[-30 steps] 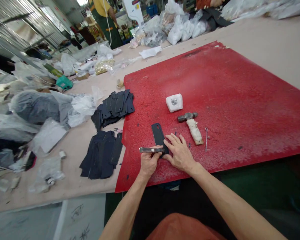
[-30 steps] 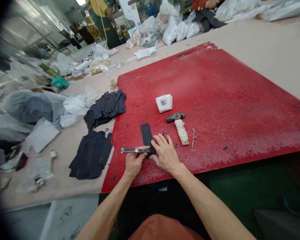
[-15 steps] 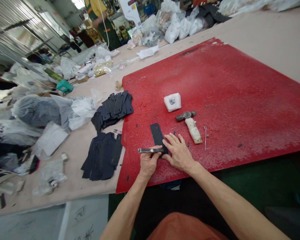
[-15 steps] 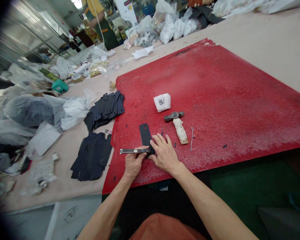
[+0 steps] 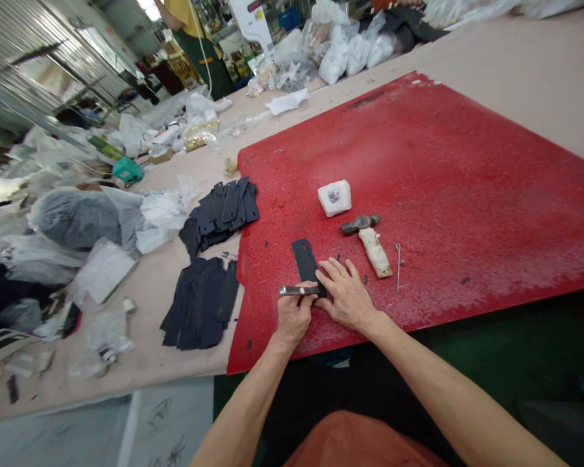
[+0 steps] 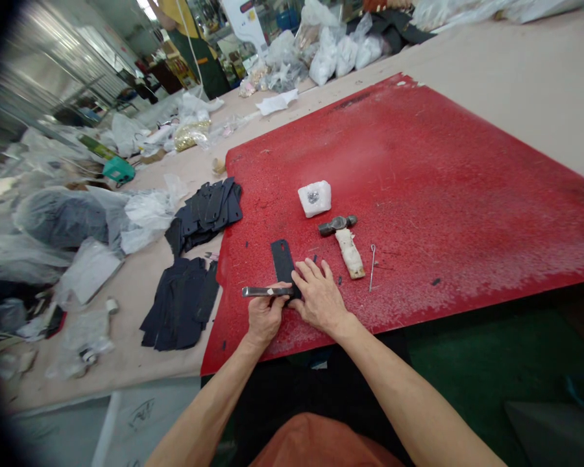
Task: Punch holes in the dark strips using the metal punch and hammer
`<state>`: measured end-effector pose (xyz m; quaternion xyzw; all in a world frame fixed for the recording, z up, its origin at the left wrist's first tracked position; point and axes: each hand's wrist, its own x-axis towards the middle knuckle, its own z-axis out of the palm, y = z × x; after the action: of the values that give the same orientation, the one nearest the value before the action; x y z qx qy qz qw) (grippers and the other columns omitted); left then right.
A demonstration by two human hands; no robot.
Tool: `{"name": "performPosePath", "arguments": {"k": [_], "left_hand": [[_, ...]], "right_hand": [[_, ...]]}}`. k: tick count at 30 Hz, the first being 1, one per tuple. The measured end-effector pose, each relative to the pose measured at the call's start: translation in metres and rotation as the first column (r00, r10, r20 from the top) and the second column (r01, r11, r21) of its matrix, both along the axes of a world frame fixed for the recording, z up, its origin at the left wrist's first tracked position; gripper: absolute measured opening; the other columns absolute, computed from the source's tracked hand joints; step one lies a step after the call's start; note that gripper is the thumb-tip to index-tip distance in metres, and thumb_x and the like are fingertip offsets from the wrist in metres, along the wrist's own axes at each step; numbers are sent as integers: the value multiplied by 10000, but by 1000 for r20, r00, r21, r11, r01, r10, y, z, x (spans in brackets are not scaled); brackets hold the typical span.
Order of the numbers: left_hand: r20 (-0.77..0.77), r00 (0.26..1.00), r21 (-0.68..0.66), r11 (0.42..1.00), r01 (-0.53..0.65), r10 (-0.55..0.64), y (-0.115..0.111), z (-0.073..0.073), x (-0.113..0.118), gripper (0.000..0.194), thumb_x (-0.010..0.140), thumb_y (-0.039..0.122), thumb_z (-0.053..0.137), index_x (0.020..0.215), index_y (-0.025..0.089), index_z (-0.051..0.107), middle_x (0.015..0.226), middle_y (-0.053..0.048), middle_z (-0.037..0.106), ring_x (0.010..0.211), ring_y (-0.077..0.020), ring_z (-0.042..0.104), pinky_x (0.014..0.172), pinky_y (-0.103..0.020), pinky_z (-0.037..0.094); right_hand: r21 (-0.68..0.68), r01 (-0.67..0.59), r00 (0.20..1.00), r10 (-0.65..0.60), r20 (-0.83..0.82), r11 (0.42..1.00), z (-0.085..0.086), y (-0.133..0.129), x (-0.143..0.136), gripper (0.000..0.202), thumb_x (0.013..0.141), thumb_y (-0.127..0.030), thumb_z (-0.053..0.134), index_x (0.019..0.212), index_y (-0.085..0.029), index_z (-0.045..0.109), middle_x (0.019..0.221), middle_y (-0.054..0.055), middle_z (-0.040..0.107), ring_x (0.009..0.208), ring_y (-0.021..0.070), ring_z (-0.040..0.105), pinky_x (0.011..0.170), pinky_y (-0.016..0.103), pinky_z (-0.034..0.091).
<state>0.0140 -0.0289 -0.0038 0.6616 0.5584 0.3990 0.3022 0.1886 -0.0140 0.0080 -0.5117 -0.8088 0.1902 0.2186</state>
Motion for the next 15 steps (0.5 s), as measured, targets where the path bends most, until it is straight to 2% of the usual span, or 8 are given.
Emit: {"name": "performPosePath", "arguments": {"k": [12,15], "left_hand": [[-121,993,78,997,24,-15,0,-2,9,188,861,153,538,986,177,676,953,-58,739,892,-180,701,842,-300,562],[-106,994,64,998,28,-21,1,-3,10,184,860,162,534,982,177,671,941,-59,737,864,-178,703,819,-292,564]], "right_hand": [[-7,-12,1000,12,-23,1000,-1,0,0,542,814,-327,624,1320,-156,530,1463,154,436,1391,323,299,1145,561,138],[-11,-56,997,56,-45,998,1,0,3,559,804,-324,624,1325,-146,525,1444,164,452,1382,331,310,1131,575,169]]}}
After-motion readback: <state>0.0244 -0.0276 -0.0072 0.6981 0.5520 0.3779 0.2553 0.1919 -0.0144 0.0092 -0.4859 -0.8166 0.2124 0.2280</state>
